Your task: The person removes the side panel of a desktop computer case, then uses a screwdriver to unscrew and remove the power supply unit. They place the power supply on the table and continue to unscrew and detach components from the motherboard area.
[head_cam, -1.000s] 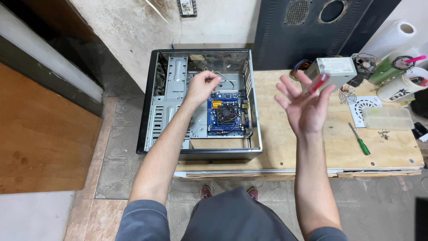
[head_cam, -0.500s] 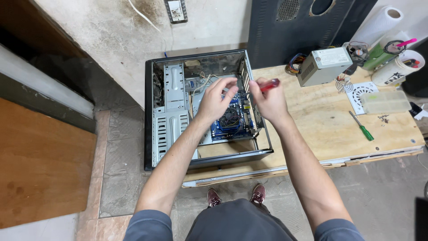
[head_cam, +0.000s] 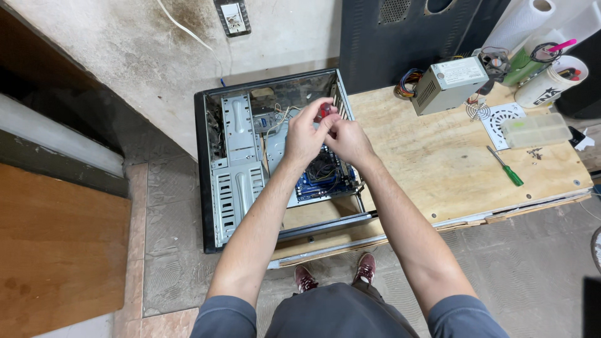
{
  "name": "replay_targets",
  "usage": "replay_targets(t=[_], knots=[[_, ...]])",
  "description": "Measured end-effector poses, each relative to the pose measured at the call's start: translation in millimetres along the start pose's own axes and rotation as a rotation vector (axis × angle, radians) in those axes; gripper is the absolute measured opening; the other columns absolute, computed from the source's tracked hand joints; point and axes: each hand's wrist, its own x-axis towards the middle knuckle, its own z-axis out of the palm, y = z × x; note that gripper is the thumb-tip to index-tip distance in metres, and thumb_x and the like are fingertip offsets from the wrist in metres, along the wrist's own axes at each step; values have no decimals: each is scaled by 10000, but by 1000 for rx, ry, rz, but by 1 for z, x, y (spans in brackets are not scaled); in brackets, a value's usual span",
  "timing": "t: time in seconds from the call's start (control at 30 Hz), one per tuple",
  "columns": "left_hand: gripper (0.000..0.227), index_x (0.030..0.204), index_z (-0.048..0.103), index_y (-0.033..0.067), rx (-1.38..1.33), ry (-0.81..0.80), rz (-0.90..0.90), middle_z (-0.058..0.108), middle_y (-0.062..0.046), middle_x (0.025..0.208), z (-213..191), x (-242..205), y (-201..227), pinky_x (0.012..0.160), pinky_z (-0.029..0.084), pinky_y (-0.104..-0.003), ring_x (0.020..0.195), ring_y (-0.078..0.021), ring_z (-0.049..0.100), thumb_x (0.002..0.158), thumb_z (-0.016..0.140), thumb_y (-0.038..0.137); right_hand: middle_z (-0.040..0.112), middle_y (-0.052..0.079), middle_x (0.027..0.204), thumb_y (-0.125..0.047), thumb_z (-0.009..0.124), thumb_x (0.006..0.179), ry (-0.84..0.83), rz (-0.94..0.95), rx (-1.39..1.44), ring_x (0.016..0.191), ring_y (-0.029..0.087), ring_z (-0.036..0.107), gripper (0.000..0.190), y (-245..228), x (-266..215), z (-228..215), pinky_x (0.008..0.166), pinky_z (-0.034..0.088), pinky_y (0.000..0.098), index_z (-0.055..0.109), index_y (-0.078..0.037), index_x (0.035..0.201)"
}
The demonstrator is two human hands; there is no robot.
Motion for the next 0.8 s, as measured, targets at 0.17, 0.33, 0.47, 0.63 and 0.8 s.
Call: replay_targets(t=[0.17, 0.33, 0.47, 0.63, 0.8], knots=[[475, 1481, 735, 156, -49, 54, -28, 874, -87, 1147, -1, 5, -20, 877, 694, -369, 1049, -267, 844, 1048, 881, 285, 779, 231, 887, -339, 666, 1076, -105, -8, -86, 991, 487, 768, 298, -13, -2, -12, 832, 614, 620, 747, -81, 951], [464, 1570, 661, 92, -63, 2, -33, 854, -157, 1221, 0, -3, -18, 921, 707, -415, 1098, -306, 840, 1111, 727, 69, 789, 196, 860, -374, 598, 1094, -155, 40, -271, 947, 464, 795, 367, -9, -1, 2, 822, 634, 615, 740, -83, 923], [525, 1578, 651, 68, -30, -25, -42, 840, -175, 1267, -1, -11, -17, 947, 702, -419, 1136, -334, 829, 1062, 713, -5, 799, 190, 850, -382, 559, 1090, -197, 59, -330, 933, 459, 807, 406, 2, 0, 14, 821, 641, 624, 759, -79, 909], [520, 1574, 662, 78, -33, -21, -62, 841, -167, 1280, 1, -12, -23, 930, 709, -390, 1134, -310, 832, 1063, 725, 9, 799, 190, 849, -398, 531, 1097, -204, 61, -325, 936, 458, 808, 420, 1, 0, 11, 846, 644, 621, 755, -91, 917], [531, 1571, 664, 68, -59, -42, -73, 838, -184, 1286, 2, -11, -27, 927, 709, -394, 1141, -324, 829, 1050, 717, -19, 805, 182, 842, -381, 559, 1072, -204, 52, -335, 937, 450, 813, 391, 1, 1, 14, 851, 645, 616, 758, -91, 902]])
